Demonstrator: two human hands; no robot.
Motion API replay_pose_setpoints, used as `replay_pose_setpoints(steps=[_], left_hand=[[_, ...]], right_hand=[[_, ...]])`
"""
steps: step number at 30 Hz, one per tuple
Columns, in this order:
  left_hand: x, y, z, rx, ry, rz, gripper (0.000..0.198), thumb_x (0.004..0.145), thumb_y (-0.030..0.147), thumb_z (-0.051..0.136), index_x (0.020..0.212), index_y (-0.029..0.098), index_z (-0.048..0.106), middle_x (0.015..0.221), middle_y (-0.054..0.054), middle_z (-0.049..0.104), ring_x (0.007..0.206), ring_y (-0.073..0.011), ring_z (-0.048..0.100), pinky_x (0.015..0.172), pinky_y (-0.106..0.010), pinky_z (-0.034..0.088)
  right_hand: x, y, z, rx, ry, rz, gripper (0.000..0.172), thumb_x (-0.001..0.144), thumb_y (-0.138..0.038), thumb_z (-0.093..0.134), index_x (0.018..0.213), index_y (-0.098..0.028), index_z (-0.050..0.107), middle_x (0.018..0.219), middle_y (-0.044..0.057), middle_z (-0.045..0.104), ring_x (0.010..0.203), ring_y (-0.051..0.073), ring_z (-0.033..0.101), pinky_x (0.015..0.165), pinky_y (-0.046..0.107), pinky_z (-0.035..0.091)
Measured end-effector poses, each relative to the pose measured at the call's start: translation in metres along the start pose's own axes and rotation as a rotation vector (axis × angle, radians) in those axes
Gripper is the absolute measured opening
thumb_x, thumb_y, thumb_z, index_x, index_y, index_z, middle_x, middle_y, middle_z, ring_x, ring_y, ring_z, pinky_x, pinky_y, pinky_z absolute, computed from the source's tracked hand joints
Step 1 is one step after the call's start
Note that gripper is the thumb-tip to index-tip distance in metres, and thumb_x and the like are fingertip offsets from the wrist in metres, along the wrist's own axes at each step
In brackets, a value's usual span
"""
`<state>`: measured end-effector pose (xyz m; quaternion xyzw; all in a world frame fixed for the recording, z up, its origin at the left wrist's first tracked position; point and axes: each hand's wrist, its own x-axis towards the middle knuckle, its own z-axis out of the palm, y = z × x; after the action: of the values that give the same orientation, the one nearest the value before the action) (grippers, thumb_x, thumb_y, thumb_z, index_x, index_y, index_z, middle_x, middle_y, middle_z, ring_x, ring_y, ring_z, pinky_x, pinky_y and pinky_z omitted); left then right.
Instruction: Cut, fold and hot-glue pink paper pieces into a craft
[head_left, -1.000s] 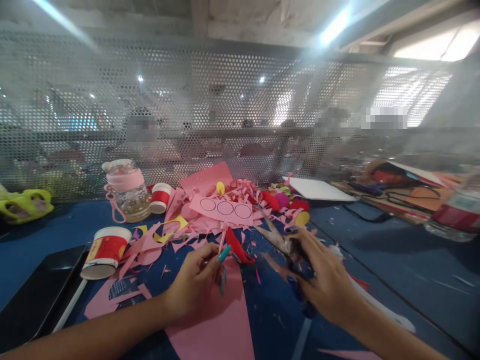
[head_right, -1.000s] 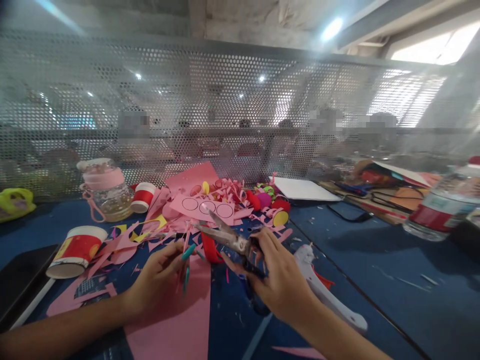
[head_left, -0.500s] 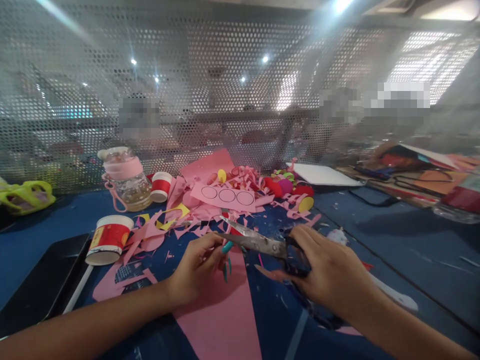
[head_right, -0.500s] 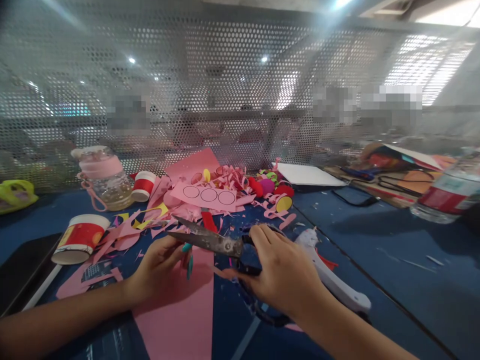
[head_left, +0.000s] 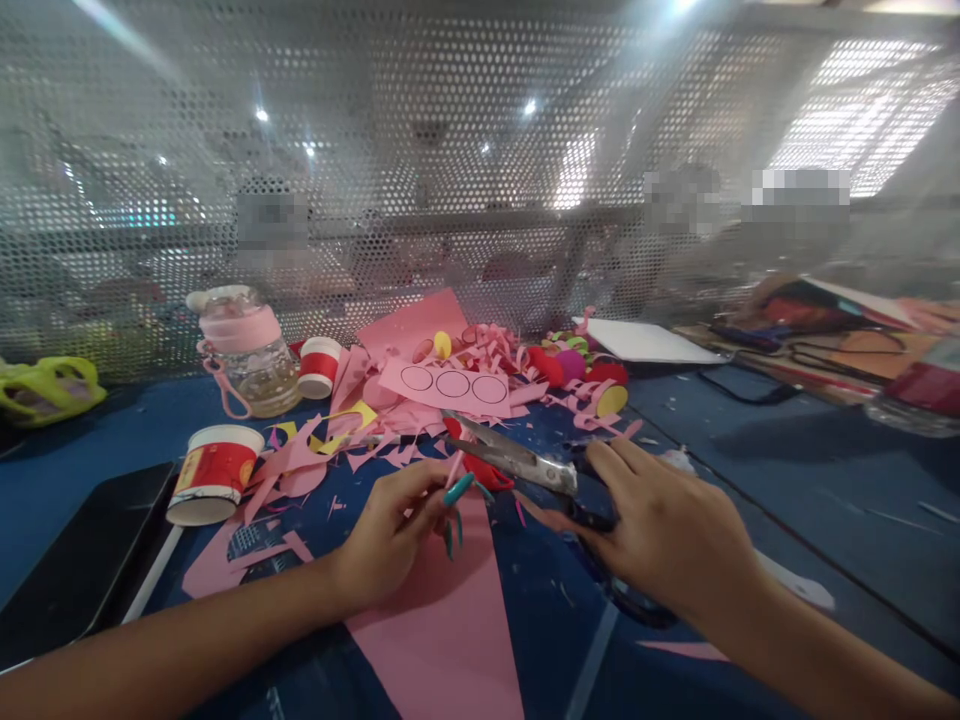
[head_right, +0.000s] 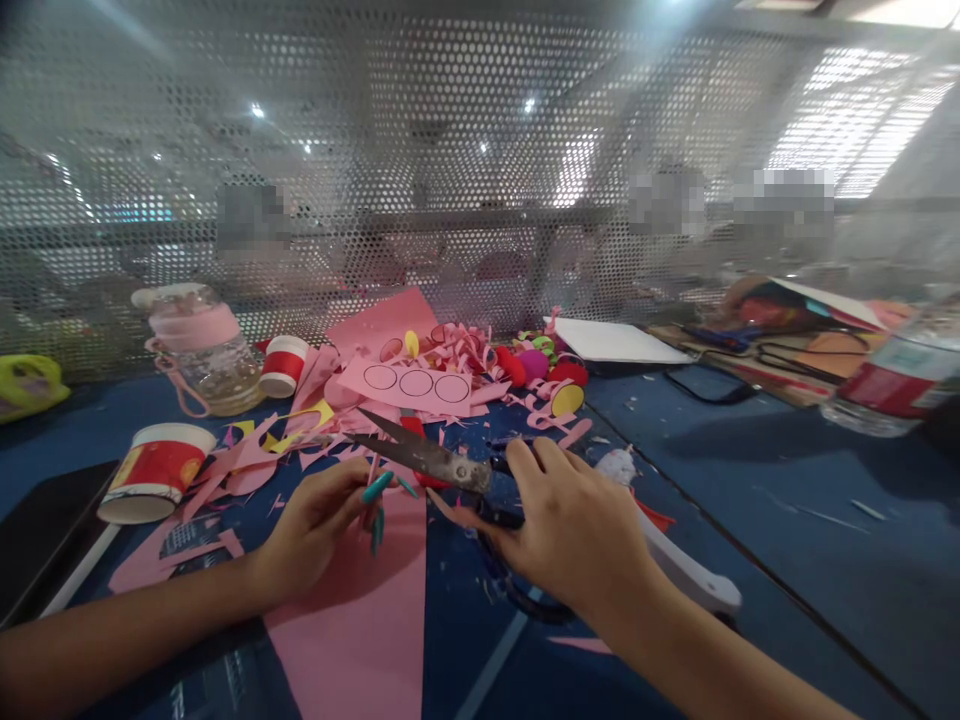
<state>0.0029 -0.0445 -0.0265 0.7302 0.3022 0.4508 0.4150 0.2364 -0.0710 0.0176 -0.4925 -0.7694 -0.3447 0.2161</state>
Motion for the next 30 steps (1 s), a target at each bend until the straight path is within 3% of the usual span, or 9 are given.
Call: replay_pose_setpoints(steps=[18,25,30], left_hand=[[0.001,-0.003,-0.0003,-0.008,-0.016,-0.01,0.021,0.09,0.029,0.046,0.091,0.016,0.062,0.07,0.0,0.053,0.056,-0.0066,0.049,0.052,-0.019,0.042],[0.0009,0.0032,0.0,-0.013,-0.032,-0.001,0.02,0.091,0.028,0.046,0.085,0.015,0.06,0.072,0.0,0.053,0.054,-0.0051,0.049,0.051,-0.017,0.043],[0.0002,0.0051,-0.0005,0.034,-0.043,0.063,0.018,0.09,0.025,0.046,0.087,0.016,0.061,0.065,0.001,0.052,0.053,-0.0054,0.05,0.05,-0.016,0.043]], right_hand=[[0.0013,-0.001,0.0002,-0.045,0.001,-0.056,0.059,0.089,-0.061,0.018,0.075,-0.015,0.053,0.061,0.006,0.059,0.053,0.02,0.06,0.045,0.027,0.033],[0.0051,-0.0031,-0.0032,0.047,0.025,-0.109,0.054,0.094,-0.049,0.015,0.068,-0.016,0.05,0.054,0.006,0.058,0.047,0.018,0.059,0.042,0.026,0.036],[-0.0006,-0.0015,0.0003,0.113,-0.084,-0.123,0.036,0.091,-0.032,0.029,0.072,-0.014,0.053,0.056,0.007,0.06,0.046,0.018,0.06,0.042,0.026,0.037]])
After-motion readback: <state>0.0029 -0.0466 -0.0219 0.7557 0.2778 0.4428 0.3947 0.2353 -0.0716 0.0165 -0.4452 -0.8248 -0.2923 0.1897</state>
